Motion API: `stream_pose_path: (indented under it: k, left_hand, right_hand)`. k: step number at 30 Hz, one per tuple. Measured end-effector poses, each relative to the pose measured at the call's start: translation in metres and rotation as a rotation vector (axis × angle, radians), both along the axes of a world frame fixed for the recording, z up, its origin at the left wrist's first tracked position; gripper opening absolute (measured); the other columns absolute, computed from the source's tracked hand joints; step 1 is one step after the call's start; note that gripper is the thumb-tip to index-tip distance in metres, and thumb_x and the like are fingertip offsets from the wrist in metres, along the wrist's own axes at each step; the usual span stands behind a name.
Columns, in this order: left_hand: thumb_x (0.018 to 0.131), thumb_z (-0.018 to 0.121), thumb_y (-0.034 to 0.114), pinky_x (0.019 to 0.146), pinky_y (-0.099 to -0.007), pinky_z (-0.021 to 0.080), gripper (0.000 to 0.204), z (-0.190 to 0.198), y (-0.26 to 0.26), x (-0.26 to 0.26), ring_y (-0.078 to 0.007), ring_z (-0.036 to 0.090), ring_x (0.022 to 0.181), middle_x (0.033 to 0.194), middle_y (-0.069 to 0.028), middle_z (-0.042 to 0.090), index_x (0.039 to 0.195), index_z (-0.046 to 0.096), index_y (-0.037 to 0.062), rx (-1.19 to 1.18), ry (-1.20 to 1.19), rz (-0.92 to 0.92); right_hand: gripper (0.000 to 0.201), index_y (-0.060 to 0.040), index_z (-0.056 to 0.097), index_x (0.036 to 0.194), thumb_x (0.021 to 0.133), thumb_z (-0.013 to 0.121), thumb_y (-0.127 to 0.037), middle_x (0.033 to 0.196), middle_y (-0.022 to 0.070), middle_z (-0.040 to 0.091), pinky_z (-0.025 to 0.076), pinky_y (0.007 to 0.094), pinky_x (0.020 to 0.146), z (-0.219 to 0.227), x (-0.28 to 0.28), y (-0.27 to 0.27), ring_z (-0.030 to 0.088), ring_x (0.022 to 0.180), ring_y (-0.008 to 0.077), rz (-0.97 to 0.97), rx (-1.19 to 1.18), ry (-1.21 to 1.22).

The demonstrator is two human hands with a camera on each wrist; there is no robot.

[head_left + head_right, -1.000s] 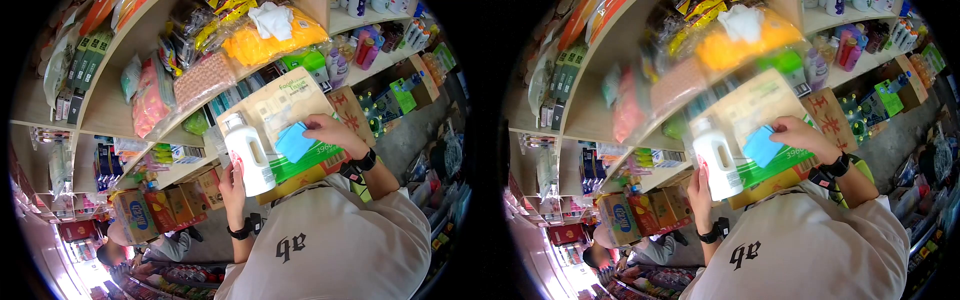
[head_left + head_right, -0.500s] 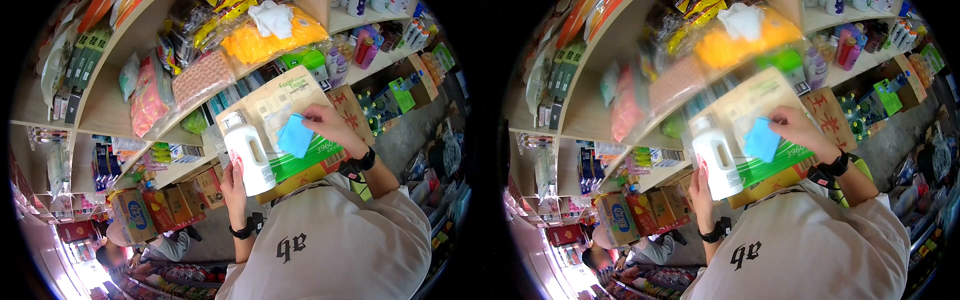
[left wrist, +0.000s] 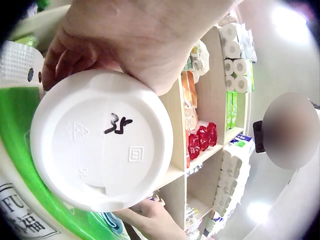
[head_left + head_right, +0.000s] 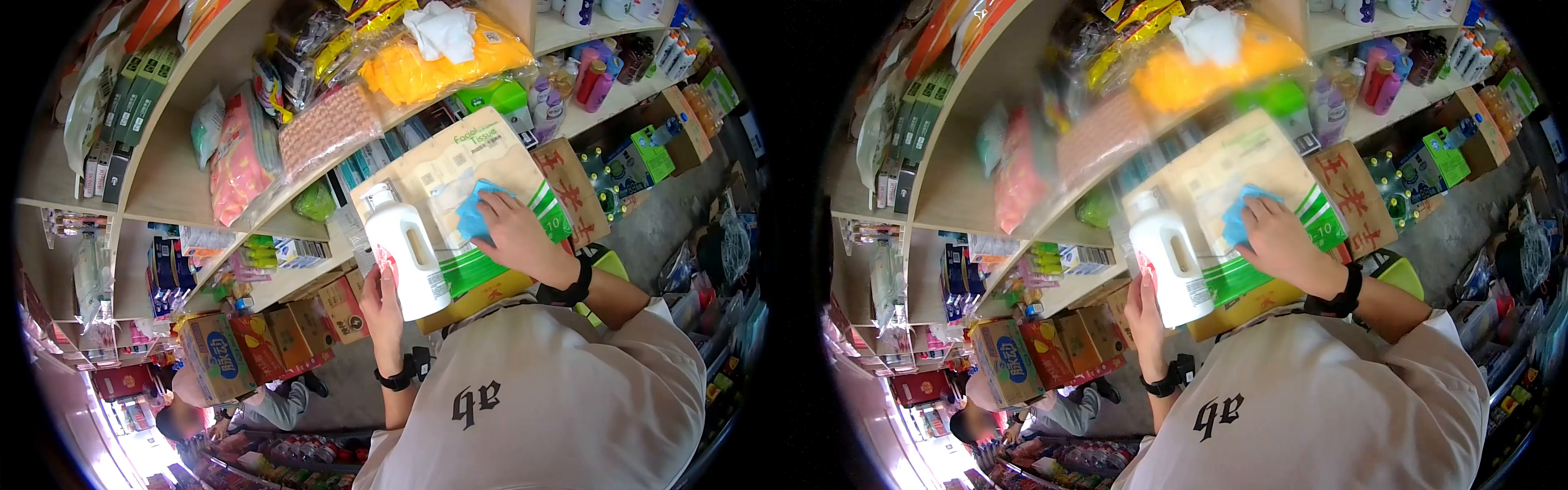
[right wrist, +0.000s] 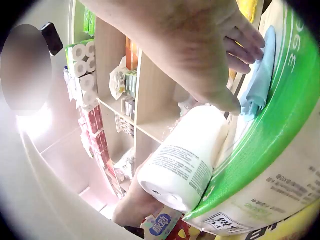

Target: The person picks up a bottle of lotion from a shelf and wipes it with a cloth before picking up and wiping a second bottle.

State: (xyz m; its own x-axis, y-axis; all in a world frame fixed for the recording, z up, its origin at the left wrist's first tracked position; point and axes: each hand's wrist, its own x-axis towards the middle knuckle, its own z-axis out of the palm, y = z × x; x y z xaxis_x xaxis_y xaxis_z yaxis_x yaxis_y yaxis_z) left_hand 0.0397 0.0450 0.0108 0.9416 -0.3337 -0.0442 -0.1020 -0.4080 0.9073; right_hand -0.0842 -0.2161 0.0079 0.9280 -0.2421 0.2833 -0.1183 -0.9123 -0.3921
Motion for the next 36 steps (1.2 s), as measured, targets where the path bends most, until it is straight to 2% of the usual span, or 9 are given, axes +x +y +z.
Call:
stream_pose_path:
  k: [7,16,22,25,28,31,32,35,36]
  left_hand:
    - [0.108,0.06,0.033,0.08,-0.032,0.054,0.049,-0.004,0.003,0.001,-0.017,0.069,0.091,0.099,-0.0151,0.076,0.129,0.064,-0.0115,-0.008,-0.021,0.013]
    - [0.103,0.07,0.032,0.078,-0.0301,0.053,0.049,0.0,0.002,-0.002,-0.0142,0.065,0.088,0.098,-0.0124,0.074,0.127,0.066,-0.0104,-0.029,-0.002,-0.021]
    - [0.102,0.072,0.032,0.078,-0.0285,0.052,0.05,-0.008,0.005,0.0,-0.0117,0.062,0.087,0.097,-0.009,0.072,0.126,0.066,-0.0108,-0.077,0.103,-0.007]
    - [0.102,0.072,0.032,0.076,-0.0276,0.05,0.049,-0.005,0.003,-0.001,-0.0104,0.06,0.085,0.094,-0.0075,0.071,0.125,0.066,-0.0108,-0.087,0.108,0.001]
    - [0.102,0.072,0.032,0.072,-0.0267,0.049,0.048,-0.001,0.003,-0.001,-0.0092,0.059,0.081,0.09,-0.0058,0.07,0.123,0.067,-0.0104,-0.112,0.13,-0.008]
    - [0.102,0.071,0.033,0.067,-0.0261,0.046,0.046,-0.007,0.005,0.001,-0.0082,0.056,0.076,0.085,-0.0033,0.068,0.121,0.068,-0.0097,-0.12,0.141,-0.014]
    - [0.102,0.071,0.033,0.066,-0.0259,0.045,0.046,-0.012,0.006,0.003,-0.0079,0.055,0.074,0.083,-0.0026,0.067,0.121,0.068,-0.0096,-0.112,0.139,-0.014]
    - [0.102,0.071,0.033,0.062,-0.0263,0.043,0.046,-0.012,0.005,0.003,-0.0076,0.052,0.071,0.079,-0.0016,0.064,0.12,0.069,-0.0093,-0.095,0.104,-0.02]
    - [0.102,0.071,0.033,0.061,-0.0265,0.042,0.046,-0.011,0.004,0.003,-0.0077,0.051,0.069,0.078,-0.0015,0.063,0.12,0.069,-0.0092,-0.09,0.087,-0.022]
  right_hand:
    - [0.048,0.0123,0.064,0.119,0.079,0.075,-0.012,0.136,0.0254,0.061,0.053,0.045,0.099,-0.004,0.016,0.007,0.06,0.122,0.0379,-0.03,-0.133,0.199]
    - [0.045,0.0172,0.061,0.123,0.084,0.06,-0.003,0.14,0.0334,0.057,0.044,0.0462,0.116,-0.025,0.029,0.006,0.052,0.137,0.0444,-0.17,-0.293,-0.042]
    - [0.048,0.0139,0.061,0.13,0.085,0.061,-0.003,0.141,0.0317,0.059,0.04,0.0472,0.121,-0.04,0.026,-0.013,0.054,0.14,0.0415,0.064,-0.371,-0.041]
    - [0.047,0.0085,0.063,0.133,0.086,0.061,0.0,0.133,0.0274,0.066,0.049,0.0447,0.113,-0.045,0.021,-0.025,0.064,0.129,0.0355,0.201,-0.046,-0.112]
    - [0.039,0.0031,0.066,0.132,0.094,0.06,0.0,0.125,0.0205,0.072,0.058,0.039,0.099,-0.012,0.02,-0.034,0.073,0.112,0.0289,0.121,0.726,-0.069]
    - [0.032,0.0022,0.067,0.131,0.101,0.06,-0.005,0.12,0.0144,0.075,0.061,0.0334,0.088,-0.019,0.023,-0.038,0.075,0.101,0.0231,-0.115,1.65,-0.046]
    - [0.028,0.0001,0.068,0.13,0.104,0.059,-0.008,0.119,0.0104,0.074,0.061,0.0312,0.085,-0.01,0.025,-0.032,0.074,0.099,0.0196,-0.21,1.839,-0.094]
    - [0.025,-0.0009,0.068,0.126,0.103,0.06,-0.008,0.116,0.01,0.074,0.061,0.0331,0.086,0.011,0.033,-0.021,0.073,0.099,0.0191,-0.346,1.989,-0.108]
    - [0.023,-0.0012,0.068,0.124,0.103,0.06,-0.009,0.114,0.0097,0.074,0.06,0.0338,0.086,0.012,0.035,-0.022,0.073,0.099,0.0189,-0.285,2.075,-0.129]
